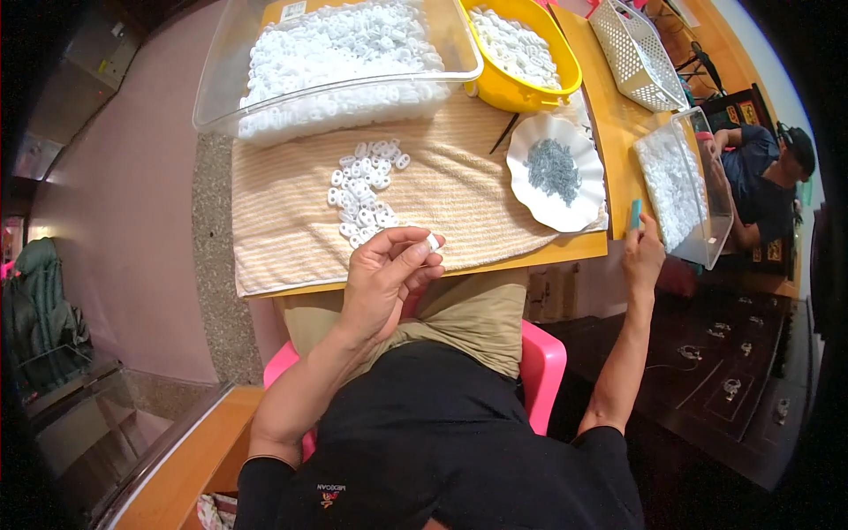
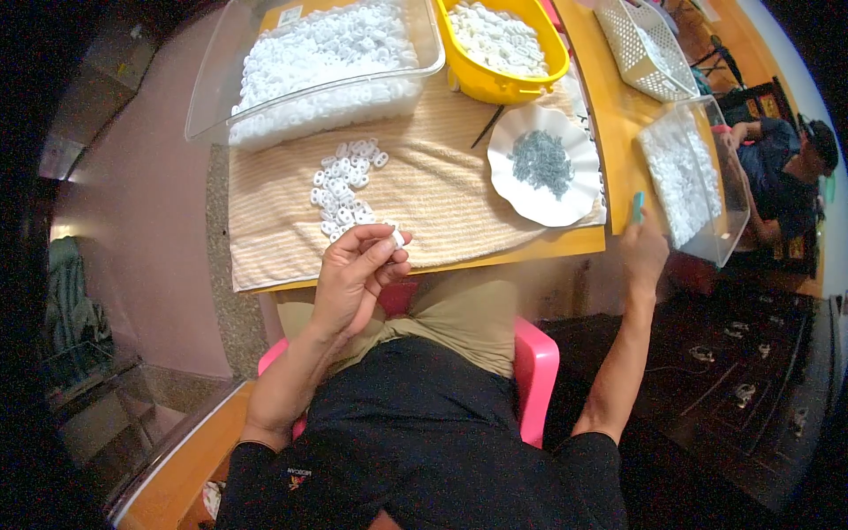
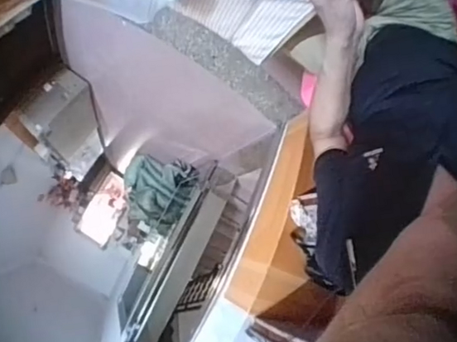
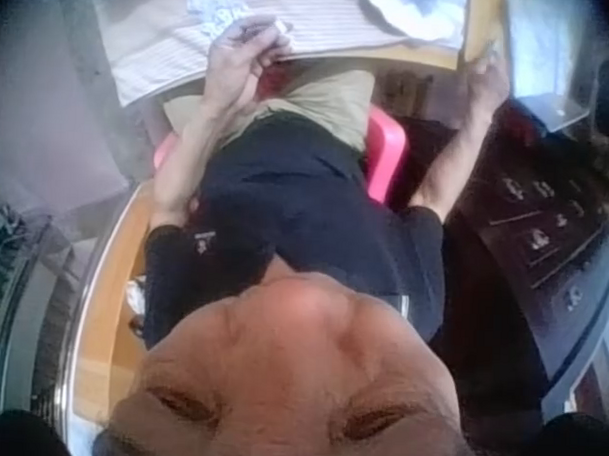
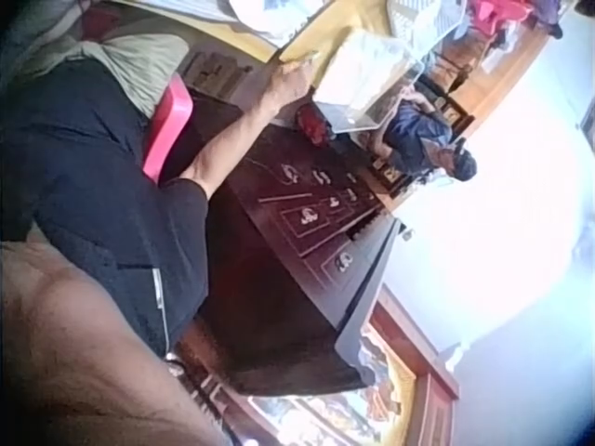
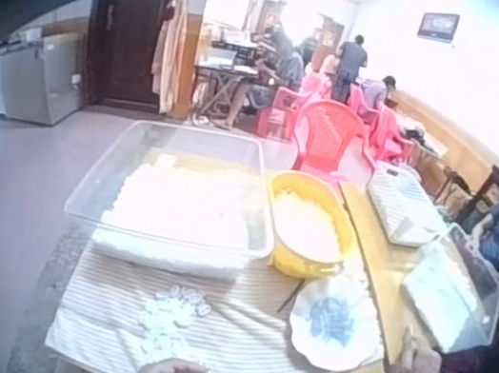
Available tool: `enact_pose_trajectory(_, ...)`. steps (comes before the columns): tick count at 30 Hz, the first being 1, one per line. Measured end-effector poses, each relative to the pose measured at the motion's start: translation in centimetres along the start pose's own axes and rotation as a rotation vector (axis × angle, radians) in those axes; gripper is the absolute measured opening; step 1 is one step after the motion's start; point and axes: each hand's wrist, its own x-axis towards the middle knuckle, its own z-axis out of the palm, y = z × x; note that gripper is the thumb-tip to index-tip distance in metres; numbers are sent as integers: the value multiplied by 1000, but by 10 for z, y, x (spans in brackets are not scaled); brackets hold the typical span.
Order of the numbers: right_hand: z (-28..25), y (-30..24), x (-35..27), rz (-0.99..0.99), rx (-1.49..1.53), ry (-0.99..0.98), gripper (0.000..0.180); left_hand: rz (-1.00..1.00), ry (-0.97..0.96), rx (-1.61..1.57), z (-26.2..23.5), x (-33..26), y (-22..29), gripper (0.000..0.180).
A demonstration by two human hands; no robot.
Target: Assembling small hardware by inserting metal pins into white plastic components.
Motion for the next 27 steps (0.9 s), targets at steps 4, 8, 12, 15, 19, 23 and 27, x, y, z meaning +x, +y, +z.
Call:
enact_pose_trajectory(4, -19, -18, -21, 94, 1200, 94, 42, 6, 39, 57, 4, -1, 1, 17)
enact_pose_trajectory(8, -64, -99, -60, 51, 1717, -291, 38, 41, 42, 142, 6, -5, -4, 20)
enact_pose_trajectory(12, -65, -158, -82, 88, 1827, -625, 27, 119, -11, 262, 11, -6, -14, 23)
enact_pose_trajectory(15, -64, -180, -87, -8, 1793, -742, 24, 147, 4, 278, 11, -9, -19, 27)
enact_pose_trajectory(19, -66, -192, -90, -72, 1802, -846, 23, 195, 1, 319, 12, -10, -17, 28)
enact_pose_trajectory(23, -67, -198, -93, -74, 1797, -957, 24, 193, 4, 287, 7, -9, -15, 28)
enact_pose_trajectory(27, -63, -196, -93, -100, 1783, -982, 26, 170, -6, 268, 8, -10, -13, 27)
